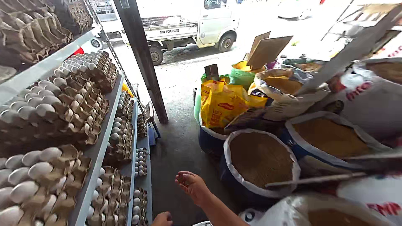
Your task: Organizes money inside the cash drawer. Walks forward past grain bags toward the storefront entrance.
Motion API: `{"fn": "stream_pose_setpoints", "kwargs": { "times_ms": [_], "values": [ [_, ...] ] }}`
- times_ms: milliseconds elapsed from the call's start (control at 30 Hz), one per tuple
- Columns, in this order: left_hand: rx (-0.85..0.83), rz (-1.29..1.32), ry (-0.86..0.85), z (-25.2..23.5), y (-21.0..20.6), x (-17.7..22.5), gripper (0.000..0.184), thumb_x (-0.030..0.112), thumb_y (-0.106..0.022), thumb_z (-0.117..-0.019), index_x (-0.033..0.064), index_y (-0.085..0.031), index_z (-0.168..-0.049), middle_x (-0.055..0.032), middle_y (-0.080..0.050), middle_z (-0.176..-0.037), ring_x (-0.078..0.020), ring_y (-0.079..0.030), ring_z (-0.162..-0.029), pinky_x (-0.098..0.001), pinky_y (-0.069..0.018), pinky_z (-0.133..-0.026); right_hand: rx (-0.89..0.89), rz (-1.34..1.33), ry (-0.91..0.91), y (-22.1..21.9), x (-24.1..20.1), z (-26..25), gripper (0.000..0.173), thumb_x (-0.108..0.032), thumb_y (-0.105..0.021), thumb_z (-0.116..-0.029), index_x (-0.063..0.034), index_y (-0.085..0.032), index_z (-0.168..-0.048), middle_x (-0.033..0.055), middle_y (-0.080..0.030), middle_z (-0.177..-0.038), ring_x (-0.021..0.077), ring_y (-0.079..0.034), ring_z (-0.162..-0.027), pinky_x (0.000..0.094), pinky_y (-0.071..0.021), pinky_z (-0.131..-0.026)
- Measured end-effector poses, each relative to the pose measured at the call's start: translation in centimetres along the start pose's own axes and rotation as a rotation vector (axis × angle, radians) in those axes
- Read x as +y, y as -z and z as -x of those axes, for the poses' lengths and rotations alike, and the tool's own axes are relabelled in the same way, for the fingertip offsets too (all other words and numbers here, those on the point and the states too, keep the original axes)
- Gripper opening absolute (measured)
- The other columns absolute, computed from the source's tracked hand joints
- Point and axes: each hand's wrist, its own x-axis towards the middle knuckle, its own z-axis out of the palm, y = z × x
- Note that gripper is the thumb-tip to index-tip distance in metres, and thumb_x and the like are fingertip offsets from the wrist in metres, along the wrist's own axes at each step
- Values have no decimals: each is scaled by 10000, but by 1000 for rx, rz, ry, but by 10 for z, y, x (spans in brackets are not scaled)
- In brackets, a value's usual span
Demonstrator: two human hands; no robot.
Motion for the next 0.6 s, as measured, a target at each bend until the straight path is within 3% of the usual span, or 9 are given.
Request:
{"fn": "stream_pose_setpoints", "kwargs": {
  "times_ms": [133,267,433,533,600],
  "values": [
    [43,30,-102,-86,101,73,359,233,-542,-1054,24,-648,-1325,-210,-666,-1303,-339,-625,-1251,-542,-452,-1108,45,-25,99,-19,-103,-107,299,-133,-402,-1100,51,-599,-1228,168,-704,-1056,225,-707,-923,334,-587,-810],
    [111,113,-37,-154,184,112,359,228,-554,-1047,11,-651,-1316,-226,-669,-1291,-361,-627,-1243,-554,-449,-1101,51,-33,131,-39,-197,-228,303,-150,-398,-1099,52,-596,-1208,175,-695,-1051,234,-703,-907,338,-587,-786],
    [173,350,111,-201,283,138,360,249,-593,-1036,12,-657,-1300,-213,-679,-1268,-339,-636,-1220,-535,-457,-1086,136,-110,101,-107,-307,-351,298,-177,-374,-1098,31,-568,-1187,156,-665,-1007,209,-675,-826,313,-568,-705],
    [222,466,80,-226,359,164,354,246,-583,-1041,19,-652,-1304,-198,-685,-1254,-322,-654,-1178,-521,-487,-1050,117,-177,211,-160,-386,-424,320,-211,-343,-1102,13,-566,-1151,129,-654,-976,189,-656,-827,309,-549,-709],
    [284,560,59,-248,410,179,333,229,-580,-1043,13,-652,-1287,-185,-696,-1187,-285,-672,-1069,-486,-517,-970,97,-267,304,-189,-434,-472,304,-220,-345,-1095,-17,-570,-1109,90,-639,-908,167,-647,-783,301,-549,-689]
  ]
}}
